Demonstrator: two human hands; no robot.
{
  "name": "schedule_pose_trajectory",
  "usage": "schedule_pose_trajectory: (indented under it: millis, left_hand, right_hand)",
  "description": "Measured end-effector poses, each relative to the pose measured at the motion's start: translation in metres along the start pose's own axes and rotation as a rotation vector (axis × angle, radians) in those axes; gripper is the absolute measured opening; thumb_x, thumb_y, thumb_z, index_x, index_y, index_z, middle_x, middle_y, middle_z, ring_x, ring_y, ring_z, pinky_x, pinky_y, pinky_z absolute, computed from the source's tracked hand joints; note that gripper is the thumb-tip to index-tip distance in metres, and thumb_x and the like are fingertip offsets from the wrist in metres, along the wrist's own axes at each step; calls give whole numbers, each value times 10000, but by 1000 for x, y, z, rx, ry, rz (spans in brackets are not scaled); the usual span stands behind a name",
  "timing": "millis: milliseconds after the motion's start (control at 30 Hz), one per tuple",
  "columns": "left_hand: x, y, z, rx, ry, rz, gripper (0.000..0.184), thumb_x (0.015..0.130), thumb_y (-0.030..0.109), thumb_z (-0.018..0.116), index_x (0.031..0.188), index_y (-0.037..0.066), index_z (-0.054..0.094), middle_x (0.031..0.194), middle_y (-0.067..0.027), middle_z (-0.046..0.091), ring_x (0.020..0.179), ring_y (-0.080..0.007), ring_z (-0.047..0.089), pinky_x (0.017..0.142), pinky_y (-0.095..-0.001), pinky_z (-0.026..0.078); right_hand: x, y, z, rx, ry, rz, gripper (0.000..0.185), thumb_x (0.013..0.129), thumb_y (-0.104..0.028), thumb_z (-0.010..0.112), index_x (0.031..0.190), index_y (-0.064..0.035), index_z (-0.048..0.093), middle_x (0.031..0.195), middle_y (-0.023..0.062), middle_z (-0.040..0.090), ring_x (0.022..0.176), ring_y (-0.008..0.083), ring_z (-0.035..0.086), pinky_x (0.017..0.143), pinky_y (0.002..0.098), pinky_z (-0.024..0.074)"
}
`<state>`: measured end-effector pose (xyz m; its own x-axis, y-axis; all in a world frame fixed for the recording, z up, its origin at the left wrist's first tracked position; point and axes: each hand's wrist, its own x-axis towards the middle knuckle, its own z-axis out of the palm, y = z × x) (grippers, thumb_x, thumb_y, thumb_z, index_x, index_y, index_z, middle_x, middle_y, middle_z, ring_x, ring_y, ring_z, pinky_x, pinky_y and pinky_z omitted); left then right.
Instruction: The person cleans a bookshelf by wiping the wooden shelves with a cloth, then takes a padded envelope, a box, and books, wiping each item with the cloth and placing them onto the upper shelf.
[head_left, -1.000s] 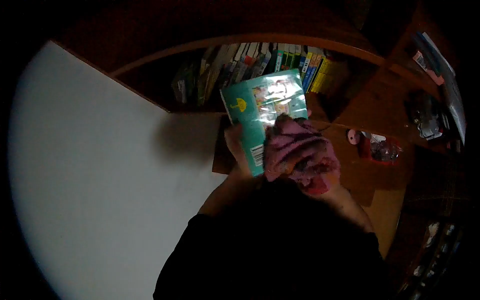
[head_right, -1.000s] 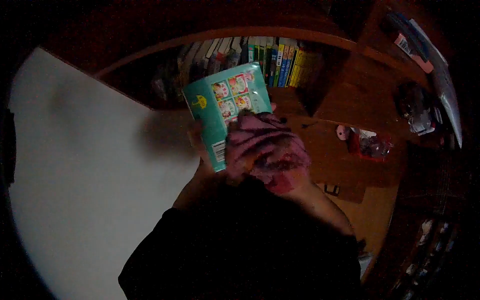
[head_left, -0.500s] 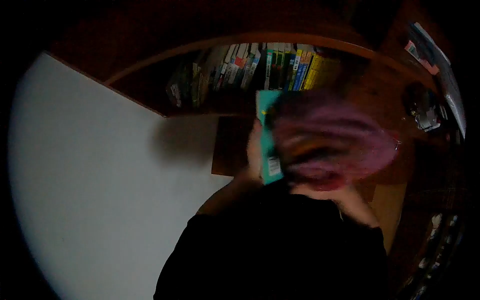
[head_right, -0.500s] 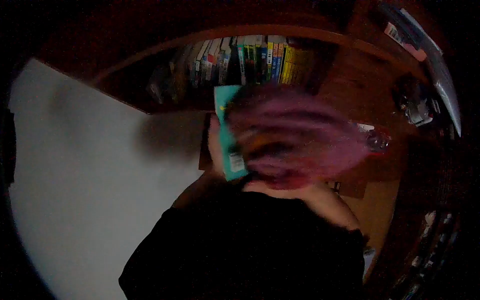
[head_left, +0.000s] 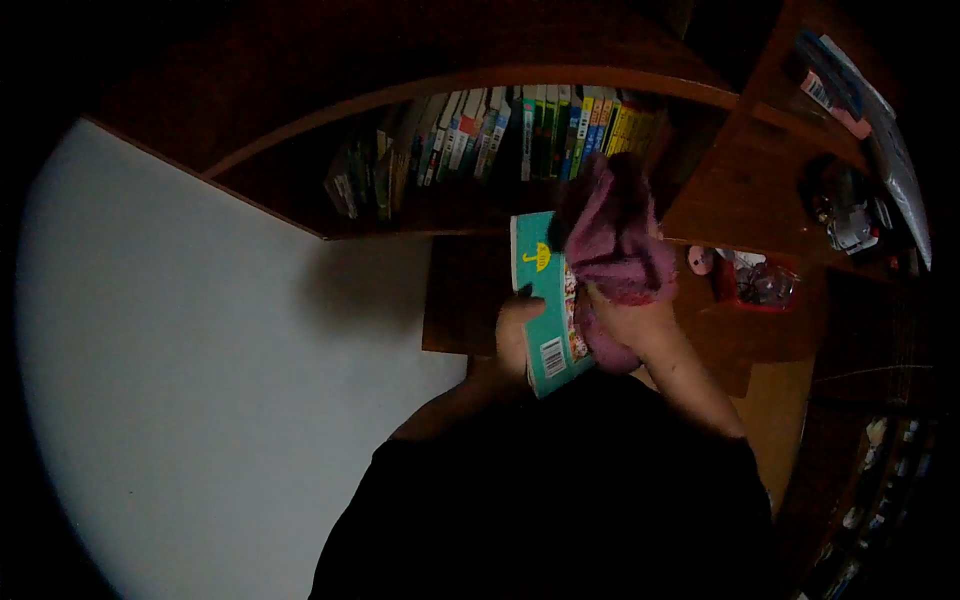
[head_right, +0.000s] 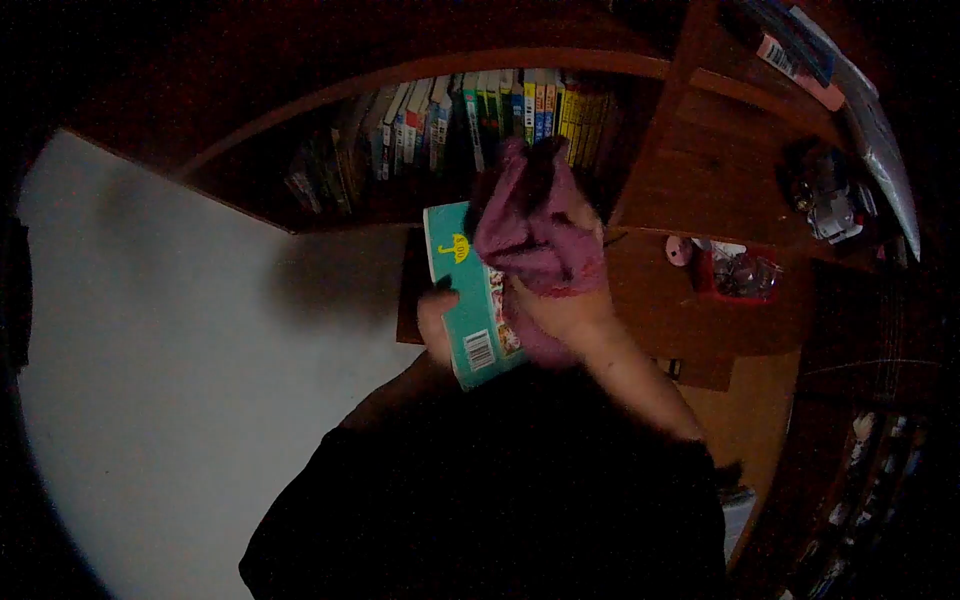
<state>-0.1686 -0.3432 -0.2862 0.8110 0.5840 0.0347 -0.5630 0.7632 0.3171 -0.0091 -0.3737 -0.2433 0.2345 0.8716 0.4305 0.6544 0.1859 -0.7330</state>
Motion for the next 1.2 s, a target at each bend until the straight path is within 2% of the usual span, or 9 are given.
schedule_pose_trajectory:
  millis: [233,333,467,567,633,767,833,1133,1200]
  left_hand:
    - [-1,9,21,31,159,-48,840,581,211,585,1366,39,339,1253,-161,493,1154,-338,477,1006,-497,338]
    - [-4,11,13,6,-48,-102,712,710,284,583,1342,38,365,1242,-173,494,1175,-324,468,984,-483,373]
    - [-1,24,21,137,231,-9,751,766,420,577,1362,35,329,1309,-197,434,1175,-371,463,967,-536,378]
    - [4,28,9,204,249,21,841,809,647,480,1376,49,311,1357,-206,391,1187,-378,453,983,-538,368]
    - [9,18,9,213,228,25,814,815,626,479,1367,48,321,1345,-199,401,1180,-367,458,981,-526,371]
    - [3,1,25,238,166,125,708,842,541,475,1331,42,359,1298,-173,441,1153,-327,479,976,-479,384]
    - [2,-3,25,259,161,164,656,855,499,473,1314,39,378,1274,-160,461,1139,-306,489,973,-456,390]
    - [-9,1,17,392,398,136,478,874,311,496,1253,24,446,1187,-123,535,1100,-252,521,966,-386,409]
    - [-8,-1,13,207,87,143,522,795,269,532,1243,13,453,1172,-138,544,1094,-280,525,964,-416,406]
  right_hand:
    - [10,15,-12,-378,233,-224,275,788,-172,654,1049,-94,622,1061,150,588,973,318,561,811,393,458]
    - [8,34,-13,68,345,-37,279,842,-241,651,1029,-38,611,1063,115,609,947,247,581,821,357,463]
    - [5,39,-42,21,502,98,380,873,-252,630,1141,1,534,1043,94,602,942,174,566,819,288,463]
    - [-20,6,-53,425,436,358,361,892,-250,602,1148,-8,524,1011,89,593,952,150,552,832,287,454]
    - [-30,-50,-51,611,-178,655,409,857,-247,633,1176,-31,493,1101,95,558,1044,179,530,889,302,438]
    - [-34,-39,2,-216,-270,-356,455,811,-263,671,1169,-50,486,1136,120,548,1099,237,525,921,343,435]
    - [-29,-30,5,405,-326,90,475,802,-234,673,1194,-51,478,1159,140,543,1105,277,518,936,371,420]
    - [-6,-22,7,96,4,-20,319,806,-170,667,1068,-26,556,1101,149,570,1051,246,534,894,366,432]
    - [0,-10,5,130,46,-24,321,822,-192,659,1074,-22,558,1095,140,576,1045,228,534,898,351,424]
